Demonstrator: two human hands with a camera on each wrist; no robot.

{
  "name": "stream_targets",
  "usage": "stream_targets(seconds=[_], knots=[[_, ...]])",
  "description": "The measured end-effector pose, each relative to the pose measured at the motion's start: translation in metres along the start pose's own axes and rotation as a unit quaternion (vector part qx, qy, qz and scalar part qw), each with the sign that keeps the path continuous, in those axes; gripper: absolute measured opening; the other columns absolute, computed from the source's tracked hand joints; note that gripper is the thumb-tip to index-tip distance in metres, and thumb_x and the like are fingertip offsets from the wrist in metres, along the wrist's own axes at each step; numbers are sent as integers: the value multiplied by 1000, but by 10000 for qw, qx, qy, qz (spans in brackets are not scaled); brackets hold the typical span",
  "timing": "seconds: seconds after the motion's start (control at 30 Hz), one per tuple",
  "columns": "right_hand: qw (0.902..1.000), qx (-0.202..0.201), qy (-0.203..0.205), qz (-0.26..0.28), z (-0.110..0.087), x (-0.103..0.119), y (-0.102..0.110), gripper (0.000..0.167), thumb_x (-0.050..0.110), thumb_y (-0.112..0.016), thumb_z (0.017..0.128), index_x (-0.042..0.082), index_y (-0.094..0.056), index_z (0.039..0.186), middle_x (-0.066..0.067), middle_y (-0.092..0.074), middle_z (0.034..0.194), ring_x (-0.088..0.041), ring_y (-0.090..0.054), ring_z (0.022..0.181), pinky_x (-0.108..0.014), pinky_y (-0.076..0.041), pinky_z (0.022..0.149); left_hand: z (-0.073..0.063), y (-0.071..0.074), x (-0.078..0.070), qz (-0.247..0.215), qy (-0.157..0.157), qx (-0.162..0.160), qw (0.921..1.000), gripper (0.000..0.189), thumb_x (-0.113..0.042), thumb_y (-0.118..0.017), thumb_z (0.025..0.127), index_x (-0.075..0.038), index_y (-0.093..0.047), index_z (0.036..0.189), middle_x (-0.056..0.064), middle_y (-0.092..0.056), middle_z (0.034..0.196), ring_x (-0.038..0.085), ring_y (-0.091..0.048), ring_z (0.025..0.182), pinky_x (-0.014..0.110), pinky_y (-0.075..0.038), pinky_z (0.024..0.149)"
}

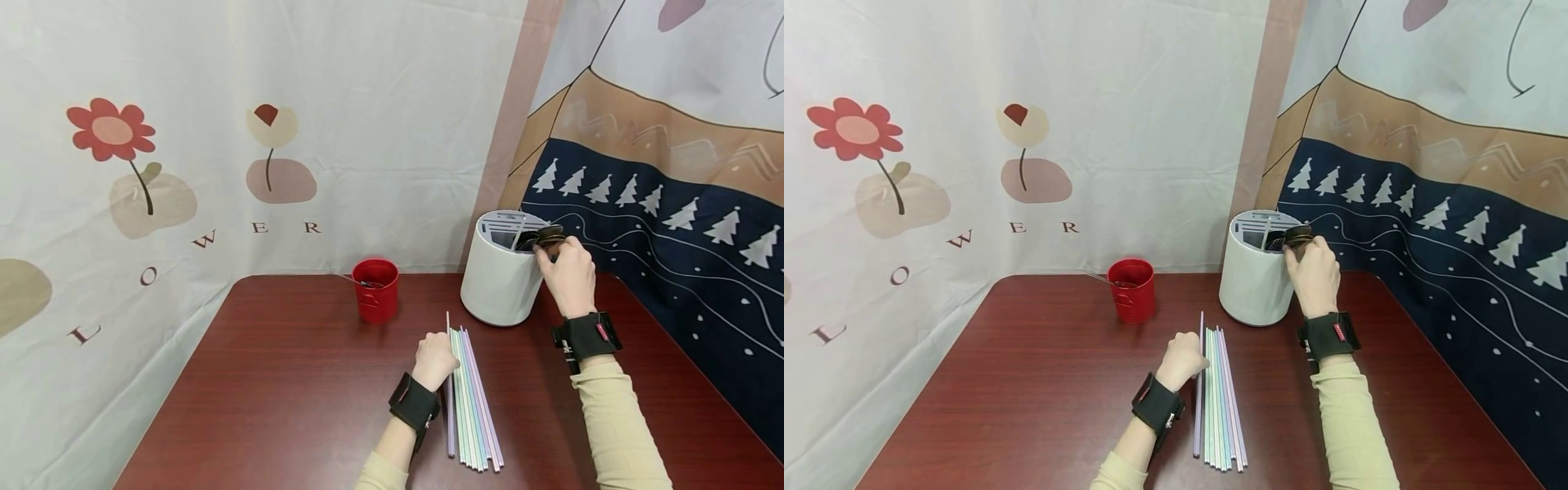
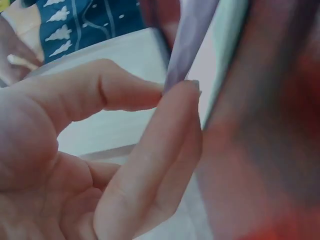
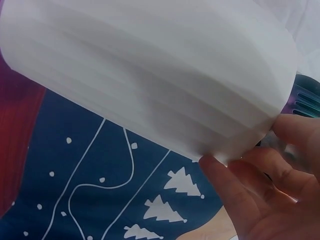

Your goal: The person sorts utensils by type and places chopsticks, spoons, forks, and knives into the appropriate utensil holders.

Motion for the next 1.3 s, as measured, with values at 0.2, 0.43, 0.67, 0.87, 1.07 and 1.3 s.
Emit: stream_targets(seconds=[0.2,0.43,0.67,0.87,1.07,1.3], knots=[[10000,30,-41,-7,0,0,0,34,23,-59,93,-8,-67,80,-20,-55,93,-47,-58,84,-56,-47,69,-2,17,-5,-39,-428,-716,9965,18,-1,-70,75,-2,-53,69,14,-58,62,28,-61,57,30,-44,46],[10000,47,-68,-26,0,-1,-1,35,23,-59,92,-8,-66,80,-20,-55,92,-47,-58,83,-55,-46,68,-4,32,-13,-381,-817,-1223,9884,16,0,-65,81,-3,-50,76,7,-49,57,14,-46,46,22,-33,42],[10000,58,-65,-35,1,-1,0,35,24,-58,93,-8,-67,81,-21,-54,93,-46,-58,84,-55,-46,69,-2,50,-25,-620,-1298,-1799,9731,12,-3,-63,83,-5,-52,85,5,-55,68,12,-49,54,18,-38,49],[9999,95,-62,-50,0,-1,-1,36,24,-58,93,-8,-67,80,-20,-54,92,-46,-58,83,-54,-46,68,3,63,-37,-1214,-1653,-2513,9459,9,-4,-62,85,-6,-55,92,5,-61,79,12,-57,62,15,-45,56],[9999,119,-88,-49,0,-1,0,37,25,-58,94,-8,-67,81,-21,-54,93,-46,-58,84,-54,-47,69,7,76,-51,-1698,-2111,-2985,9152,11,-5,-62,88,-3,-56,98,8,-65,89,14,-66,75,15,-54,70],[9999,125,-99,-50,0,0,0,37,26,-58,93,-7,-67,80,-20,-54,93,-47,-58,84,-55,-47,68,14,90,-66,-1795,-2677,-3630,8743,10,-6,-61,90,-2,-55,97,10,-64,90,15,-68,80,17,-54,76]])
Point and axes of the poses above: each hand's wrist, its own z-axis towards the middle knuckle, its own y-axis out of the back of the hand, x = y × z, the point moved 1 cm from there along z, towards the middle knuckle
